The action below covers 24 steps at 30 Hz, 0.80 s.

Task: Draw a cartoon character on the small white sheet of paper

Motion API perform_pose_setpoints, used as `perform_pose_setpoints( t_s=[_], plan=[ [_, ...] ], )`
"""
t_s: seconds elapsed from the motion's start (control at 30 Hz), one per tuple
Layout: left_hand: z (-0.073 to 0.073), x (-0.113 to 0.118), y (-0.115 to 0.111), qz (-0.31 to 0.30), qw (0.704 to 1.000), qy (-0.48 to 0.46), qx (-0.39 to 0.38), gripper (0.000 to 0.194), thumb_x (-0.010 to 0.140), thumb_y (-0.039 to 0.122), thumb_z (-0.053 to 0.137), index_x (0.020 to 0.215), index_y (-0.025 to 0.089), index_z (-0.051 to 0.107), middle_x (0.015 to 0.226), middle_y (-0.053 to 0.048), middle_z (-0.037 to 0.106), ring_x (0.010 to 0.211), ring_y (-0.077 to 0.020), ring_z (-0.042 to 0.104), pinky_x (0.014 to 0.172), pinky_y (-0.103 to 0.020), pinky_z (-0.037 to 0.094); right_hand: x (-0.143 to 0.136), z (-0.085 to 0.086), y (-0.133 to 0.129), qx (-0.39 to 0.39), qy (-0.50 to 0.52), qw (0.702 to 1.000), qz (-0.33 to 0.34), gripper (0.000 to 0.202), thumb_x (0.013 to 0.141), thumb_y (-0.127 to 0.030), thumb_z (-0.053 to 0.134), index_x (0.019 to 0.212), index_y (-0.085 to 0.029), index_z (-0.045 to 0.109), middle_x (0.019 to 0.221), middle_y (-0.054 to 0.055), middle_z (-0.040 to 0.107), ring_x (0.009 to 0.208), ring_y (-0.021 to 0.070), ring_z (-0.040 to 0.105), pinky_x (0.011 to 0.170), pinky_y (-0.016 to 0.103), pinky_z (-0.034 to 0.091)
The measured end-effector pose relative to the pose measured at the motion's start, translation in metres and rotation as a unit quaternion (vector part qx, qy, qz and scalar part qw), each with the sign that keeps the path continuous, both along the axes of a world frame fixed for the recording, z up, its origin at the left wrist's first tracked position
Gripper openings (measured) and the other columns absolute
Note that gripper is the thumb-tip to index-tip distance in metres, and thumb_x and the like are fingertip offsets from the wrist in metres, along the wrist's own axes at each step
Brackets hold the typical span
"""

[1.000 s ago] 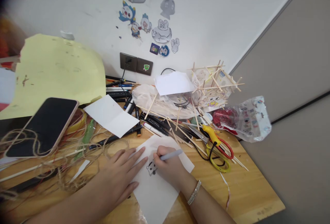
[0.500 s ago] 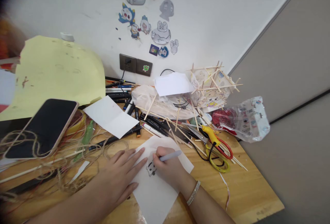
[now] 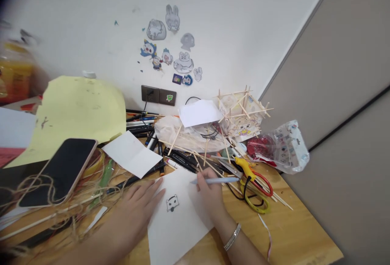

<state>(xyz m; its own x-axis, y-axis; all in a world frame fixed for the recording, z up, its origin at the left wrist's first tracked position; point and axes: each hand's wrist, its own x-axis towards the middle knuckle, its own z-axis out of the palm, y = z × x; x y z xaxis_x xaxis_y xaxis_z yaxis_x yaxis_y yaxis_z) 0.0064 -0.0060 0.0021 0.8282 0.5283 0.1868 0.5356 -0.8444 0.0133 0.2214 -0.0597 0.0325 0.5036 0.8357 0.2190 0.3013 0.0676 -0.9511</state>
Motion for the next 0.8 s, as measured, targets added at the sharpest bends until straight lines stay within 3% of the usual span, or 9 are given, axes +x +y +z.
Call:
perform_pose_setpoints(
  t_s=[0.1,0.2,0.43,0.6,0.73,0.8],
  plan=[
    [0.014,-0.002,0.0,0.0,1.0,0.0,-0.001,0.041,0.088,0.015,0.044,0.127,0.017,0.057,0.139,-0.012,0.045,0.125,-0.0305,0.044,0.098,-0.048,0.039,0.001,-0.002,0.0,0.024,-0.016,0.999,-0.015,0.032,0.08,-0.047,0.056,0.063,-0.023,0.044,0.051,-0.006,0.044,0.048,0.0134,0.042,0.047,0.023,0.034],
    [0.015,-0.005,0.001,-0.019,0.999,-0.03,0.016,0.039,0.089,0.023,0.049,0.127,0.017,0.056,0.137,-0.011,0.048,0.124,-0.0297,0.046,0.098,-0.046,0.041,0.0,-0.006,-0.001,0.036,-0.042,0.998,-0.008,0.032,0.083,-0.048,0.054,0.064,-0.023,0.046,0.054,-0.005,0.044,0.051,0.0145,0.043,0.05,0.024,0.037],
    [-0.019,-0.009,0.019,-0.056,0.998,-0.009,0.026,0.056,0.082,0.03,0.061,0.134,0.018,0.048,0.142,-0.014,0.039,0.127,-0.0342,0.042,0.097,-0.046,0.042,-0.001,-0.015,0.003,0.047,-0.055,0.997,0.005,0.032,0.083,-0.051,0.052,0.069,-0.023,0.052,0.058,-0.003,0.046,0.054,0.0168,0.046,0.051,0.026,0.041],
    [-0.027,-0.009,0.03,-0.073,0.991,0.019,0.113,0.053,0.085,0.042,0.064,0.132,0.02,0.05,0.138,-0.014,0.044,0.119,-0.0321,0.051,0.088,-0.039,0.048,0.003,-0.017,0.007,0.029,-0.104,0.994,0.019,0.033,0.081,-0.053,0.054,0.067,-0.023,0.056,0.057,-0.001,0.052,0.054,0.019,0.051,0.051,0.027,0.043],
    [-0.046,-0.009,0.039,-0.06,0.968,0.008,0.244,0.037,0.09,0.019,0.055,0.126,0.026,0.053,0.131,-0.006,0.053,0.108,-0.024,0.06,0.08,-0.031,0.049,0.004,-0.019,0.008,0.028,-0.121,0.991,0.048,0.031,0.081,-0.051,0.055,0.067,-0.023,0.06,0.06,0.001,0.058,0.057,0.0204,0.055,0.052,0.027,0.044],
    [-0.056,-0.009,0.044,-0.069,0.956,-0.007,0.286,0.036,0.092,0.018,0.05,0.126,0.027,0.052,0.13,-0.003,0.054,0.106,-0.0216,0.061,0.078,-0.03,0.049,0.001,-0.022,0.009,0.041,-0.112,0.992,0.031,0.03,0.08,-0.051,0.057,0.069,-0.024,0.062,0.062,0.001,0.061,0.058,0.021,0.057,0.054,0.027,0.046]
  ],
)
